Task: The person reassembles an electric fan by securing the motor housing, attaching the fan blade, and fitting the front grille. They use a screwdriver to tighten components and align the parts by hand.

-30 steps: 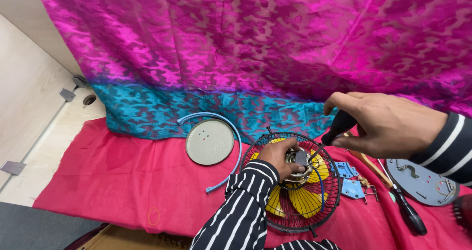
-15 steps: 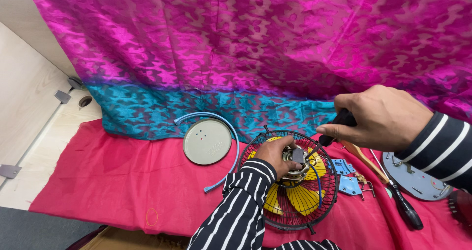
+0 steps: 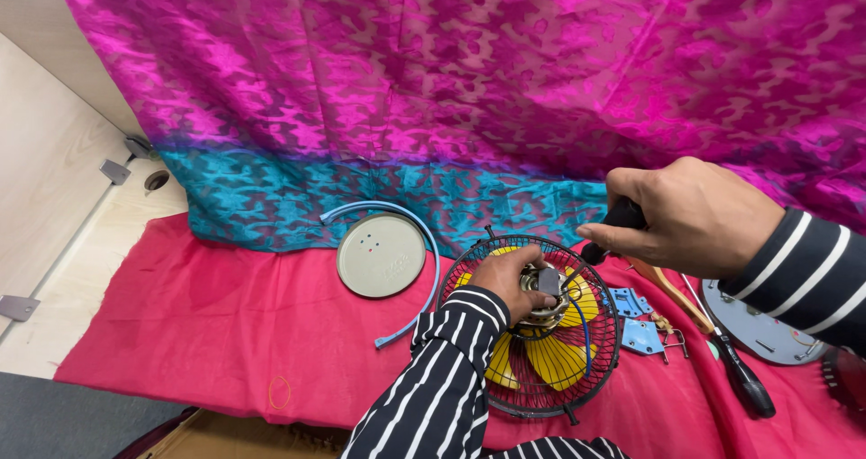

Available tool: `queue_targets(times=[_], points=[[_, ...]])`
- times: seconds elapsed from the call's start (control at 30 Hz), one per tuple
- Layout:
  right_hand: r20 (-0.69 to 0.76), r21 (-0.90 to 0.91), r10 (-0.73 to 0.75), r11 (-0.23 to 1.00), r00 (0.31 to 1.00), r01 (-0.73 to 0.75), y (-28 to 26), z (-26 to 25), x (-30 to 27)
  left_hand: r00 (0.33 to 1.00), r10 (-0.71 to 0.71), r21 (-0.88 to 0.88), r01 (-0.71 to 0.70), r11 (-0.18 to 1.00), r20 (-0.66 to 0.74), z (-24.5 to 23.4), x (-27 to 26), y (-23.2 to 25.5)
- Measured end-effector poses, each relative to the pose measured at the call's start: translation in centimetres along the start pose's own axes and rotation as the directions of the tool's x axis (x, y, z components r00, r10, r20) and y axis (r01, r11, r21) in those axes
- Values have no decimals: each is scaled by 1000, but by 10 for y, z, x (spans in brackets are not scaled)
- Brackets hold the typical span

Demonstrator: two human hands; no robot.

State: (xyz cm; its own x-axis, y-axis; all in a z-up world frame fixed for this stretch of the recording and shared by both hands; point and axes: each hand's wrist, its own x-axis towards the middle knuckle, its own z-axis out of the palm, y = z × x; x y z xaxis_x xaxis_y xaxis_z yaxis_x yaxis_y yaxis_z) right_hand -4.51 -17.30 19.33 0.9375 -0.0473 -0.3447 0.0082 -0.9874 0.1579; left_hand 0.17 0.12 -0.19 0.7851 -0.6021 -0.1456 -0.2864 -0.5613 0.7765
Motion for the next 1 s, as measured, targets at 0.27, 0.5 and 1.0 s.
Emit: queue_targets(times=[0.27,0.5,1.0], points=[[-301,404,-397,771,867,493,33,24,12,1000,16,4,-16,1000,-22,2,1,-2],[-360,425,-379,747,853,511,41,36,25,999,16,14,-16,1000,-32,4,0,0],[-323,414,-457,719,828,558,33,25,17,1000,13,1,-13,1000,-21,-1,-2,2]])
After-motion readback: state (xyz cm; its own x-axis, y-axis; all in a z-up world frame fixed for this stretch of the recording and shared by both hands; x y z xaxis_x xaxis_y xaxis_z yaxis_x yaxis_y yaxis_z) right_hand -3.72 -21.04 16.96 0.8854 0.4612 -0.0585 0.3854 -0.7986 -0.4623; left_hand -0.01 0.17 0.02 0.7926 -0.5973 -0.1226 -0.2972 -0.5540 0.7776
